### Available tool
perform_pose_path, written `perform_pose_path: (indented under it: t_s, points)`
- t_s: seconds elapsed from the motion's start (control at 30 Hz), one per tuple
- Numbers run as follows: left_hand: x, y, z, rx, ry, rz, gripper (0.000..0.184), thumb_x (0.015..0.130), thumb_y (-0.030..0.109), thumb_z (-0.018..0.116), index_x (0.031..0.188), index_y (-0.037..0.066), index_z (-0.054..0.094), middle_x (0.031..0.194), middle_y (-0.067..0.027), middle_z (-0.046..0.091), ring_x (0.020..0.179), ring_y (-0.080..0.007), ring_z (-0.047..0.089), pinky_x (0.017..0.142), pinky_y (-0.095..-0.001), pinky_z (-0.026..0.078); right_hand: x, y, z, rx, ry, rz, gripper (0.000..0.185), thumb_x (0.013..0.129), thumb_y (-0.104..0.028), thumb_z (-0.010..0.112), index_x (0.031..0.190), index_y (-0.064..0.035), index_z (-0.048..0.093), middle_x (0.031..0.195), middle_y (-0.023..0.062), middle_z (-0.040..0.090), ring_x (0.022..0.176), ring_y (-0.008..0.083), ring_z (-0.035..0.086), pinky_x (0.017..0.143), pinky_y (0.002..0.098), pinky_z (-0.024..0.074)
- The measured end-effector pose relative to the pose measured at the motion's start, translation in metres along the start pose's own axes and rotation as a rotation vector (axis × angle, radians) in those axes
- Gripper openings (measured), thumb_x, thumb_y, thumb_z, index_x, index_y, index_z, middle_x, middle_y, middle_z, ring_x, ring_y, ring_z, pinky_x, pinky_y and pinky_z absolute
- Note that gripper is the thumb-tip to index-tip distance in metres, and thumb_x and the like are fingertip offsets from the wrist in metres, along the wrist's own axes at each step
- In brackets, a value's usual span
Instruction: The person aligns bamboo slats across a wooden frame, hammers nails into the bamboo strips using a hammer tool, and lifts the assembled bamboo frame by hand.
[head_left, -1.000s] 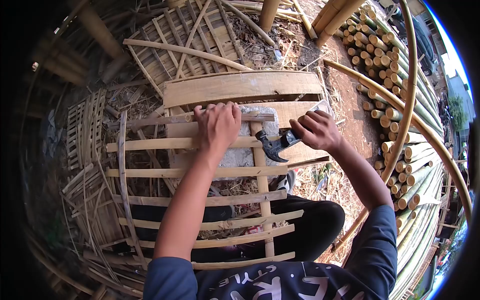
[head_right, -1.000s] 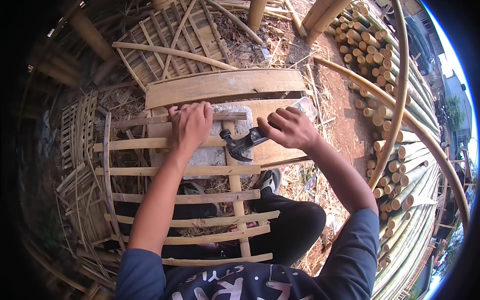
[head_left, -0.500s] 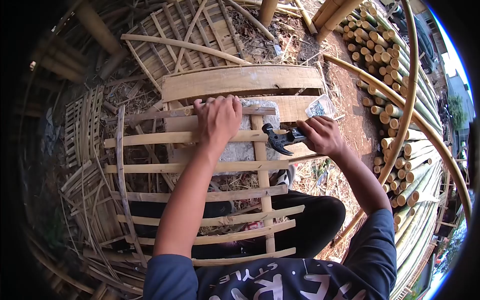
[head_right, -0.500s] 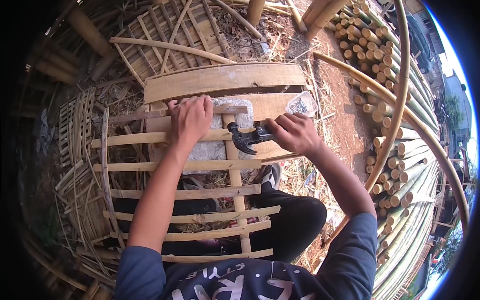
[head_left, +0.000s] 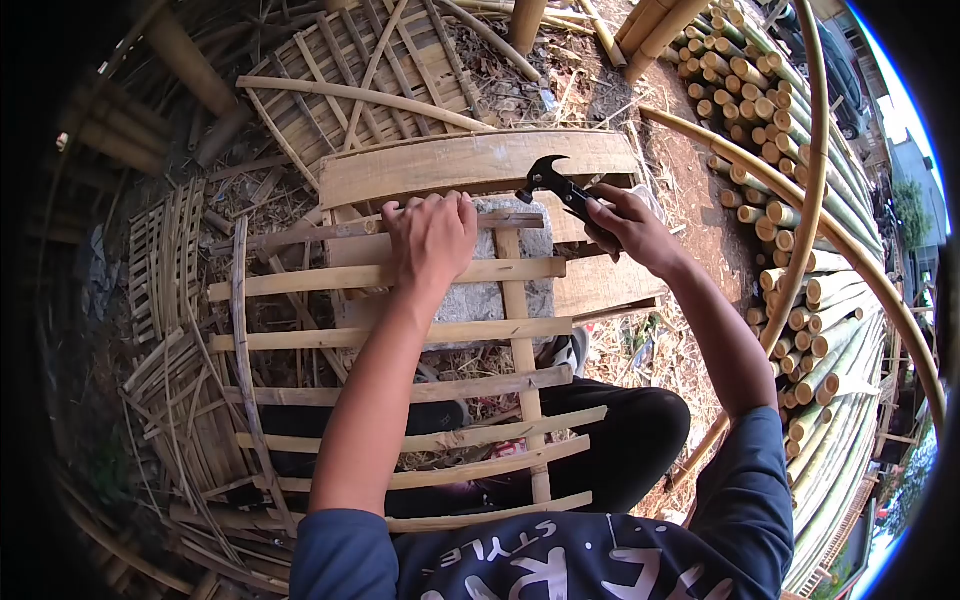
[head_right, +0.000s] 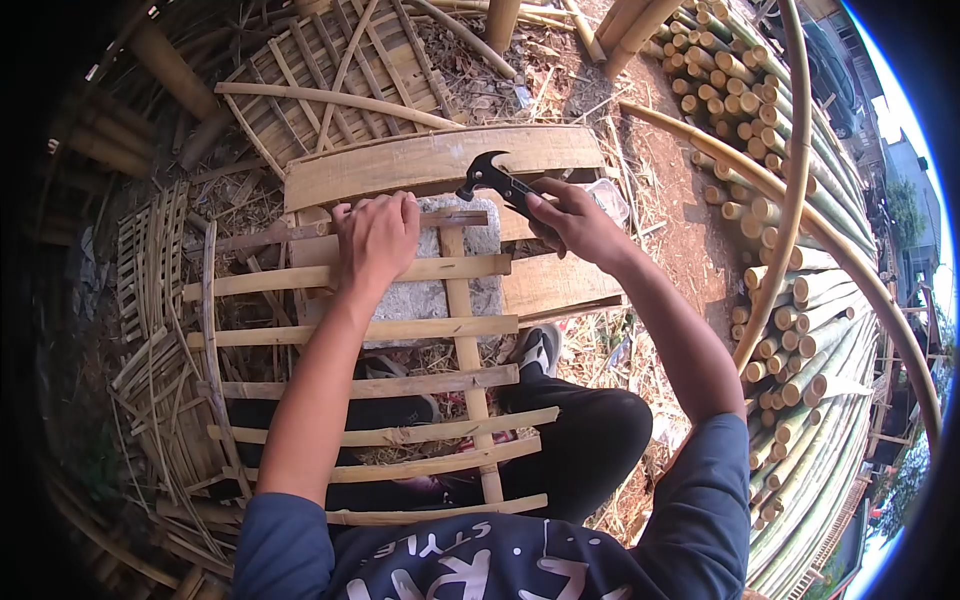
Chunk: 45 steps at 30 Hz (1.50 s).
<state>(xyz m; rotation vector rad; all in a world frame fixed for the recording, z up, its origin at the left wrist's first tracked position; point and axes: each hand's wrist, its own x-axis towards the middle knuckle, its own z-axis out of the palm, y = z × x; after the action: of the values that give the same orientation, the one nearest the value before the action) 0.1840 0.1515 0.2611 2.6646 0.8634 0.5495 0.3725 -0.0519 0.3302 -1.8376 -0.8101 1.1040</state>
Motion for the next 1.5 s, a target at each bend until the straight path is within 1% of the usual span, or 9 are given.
perform_pose_path:
  t_s: [0.4, 0.5, 0.67, 0.8, 0.93, 1.07, 1.23, 1.3, 1.5]
  points:
    - [-0.001, -0.003, 0.003, 0.026, 0.006, 0.018, 0.034, 0.100, 0.027, 0.045, 0.083, 0.009, 0.069, 0.082, -0.0127, 0.073, 0.082, -0.0332, 0.068, 0.087, -0.0486, 0.038, 0.003, -0.022, 0.002, 0.084, 0.235, -0.025, 0.047, 0.108, -0.036, 0.049, 0.146, -0.0085, 0.052, 0.074, -0.0045, 0.052, 0.059, 0.0021, 0.044, 0.047, 0.0194, 0.0366]
    - [0.000, -0.002, 0.004, 0.012, 0.074, 0.043, 0.035, 0.099, 0.027, 0.049, 0.078, 0.009, 0.070, 0.078, -0.0133, 0.072, 0.076, -0.0311, 0.068, 0.086, -0.0478, 0.038, 0.003, -0.016, -0.002, -0.540, -0.052, -0.148, 0.044, 0.108, -0.038, 0.049, 0.137, -0.0058, 0.056, 0.076, -0.0030, 0.052, 0.060, 0.0026, 0.046, 0.048, 0.0196, 0.0388]
    - [-0.002, -0.001, 0.004, 0.033, 0.063, 0.033, 0.036, 0.099, 0.028, 0.047, 0.078, 0.009, 0.070, 0.079, -0.0125, 0.073, 0.078, -0.0306, 0.068, 0.086, -0.0477, 0.038, 0.002, -0.032, 0.002, 0.262, 0.219, -0.113, 0.039, 0.108, -0.036, 0.048, 0.132, -0.0060, 0.057, 0.075, -0.0053, 0.048, 0.053, 0.0023, 0.038, 0.045, 0.0183, 0.0284]
    - [0.002, -0.001, 0.003, 0.028, 0.053, 0.026, 0.036, 0.099, 0.027, 0.047, 0.077, 0.010, 0.069, 0.079, -0.0122, 0.073, 0.079, -0.0299, 0.068, 0.087, -0.0480, 0.038, 0.000, -0.034, 0.008, -0.423, -0.098, 0.052, 0.045, 0.107, -0.035, 0.051, 0.144, -0.0093, 0.055, 0.073, -0.0048, 0.050, 0.055, 0.0057, 0.046, 0.050, 0.0237, 0.0404]
    - [0.001, -0.001, -0.001, 0.036, -0.001, 0.004, 0.034, 0.100, 0.027, 0.045, 0.083, 0.009, 0.069, 0.083, -0.0128, 0.073, 0.083, -0.0320, 0.069, 0.087, -0.0490, 0.039, 0.007, -0.024, 0.005, 0.332, 0.173, 0.004, 0.038, 0.108, -0.039, 0.048, 0.132, -0.0101, 0.055, 0.074, -0.0051, 0.048, 0.051, 0.0001, 0.030, 0.041, 0.0188, 0.0213]
    - [-0.001, 0.000, -0.001, 0.051, -0.030, 0.017, 0.034, 0.101, 0.026, 0.043, 0.085, 0.009, 0.068, 0.085, -0.0131, 0.073, 0.085, -0.0328, 0.069, 0.087, -0.0491, 0.039, 0.003, -0.034, 0.007, -0.327, -0.079, 0.184, 0.047, 0.106, -0.040, 0.053, 0.143, -0.0116, 0.054, 0.075, -0.0050, 0.053, 0.052, 0.0039, 0.042, 0.043, 0.0205, 0.0318]
    - [0.000, -0.002, 0.004, 0.034, 0.034, 0.012, 0.033, 0.098, 0.026, 0.048, 0.080, 0.010, 0.069, 0.079, -0.0129, 0.072, 0.080, -0.0297, 0.069, 0.088, -0.0484, 0.038, 0.018, -0.011, 0.011, 0.327, 0.281, -0.028, 0.044, 0.106, -0.038, 0.054, 0.140, -0.0094, 0.056, 0.077, -0.0035, 0.053, 0.056, 0.0025, 0.040, 0.046, 0.0200, 0.0341]
    - [-0.001, -0.001, 0.004, 0.036, 0.024, 0.023, 0.032, 0.098, 0.026, 0.048, 0.080, 0.010, 0.069, 0.080, -0.0126, 0.072, 0.080, -0.0297, 0.069, 0.087, -0.0485, 0.038, 0.008, -0.026, 0.008, -0.363, -0.102, 0.054, 0.040, 0.106, -0.037, 0.054, 0.133, -0.0076, 0.058, 0.077, -0.0038, 0.052, 0.055, 0.0023, 0.039, 0.045, 0.0210, 0.0310]
    - [-0.008, -0.003, 0.008, 0.059, 0.044, 0.038, 0.030, 0.098, 0.025, 0.047, 0.081, 0.011, 0.069, 0.080, -0.0110, 0.073, 0.079, -0.0296, 0.069, 0.085, -0.0487, 0.038, 0.010, -0.027, 0.010, 0.278, 0.246, -0.117, 0.038, 0.106, -0.037, 0.053, 0.131, -0.0079, 0.058, 0.070, -0.0068, 0.049, 0.052, 0.0019, 0.036, 0.044, 0.0210, 0.0269]
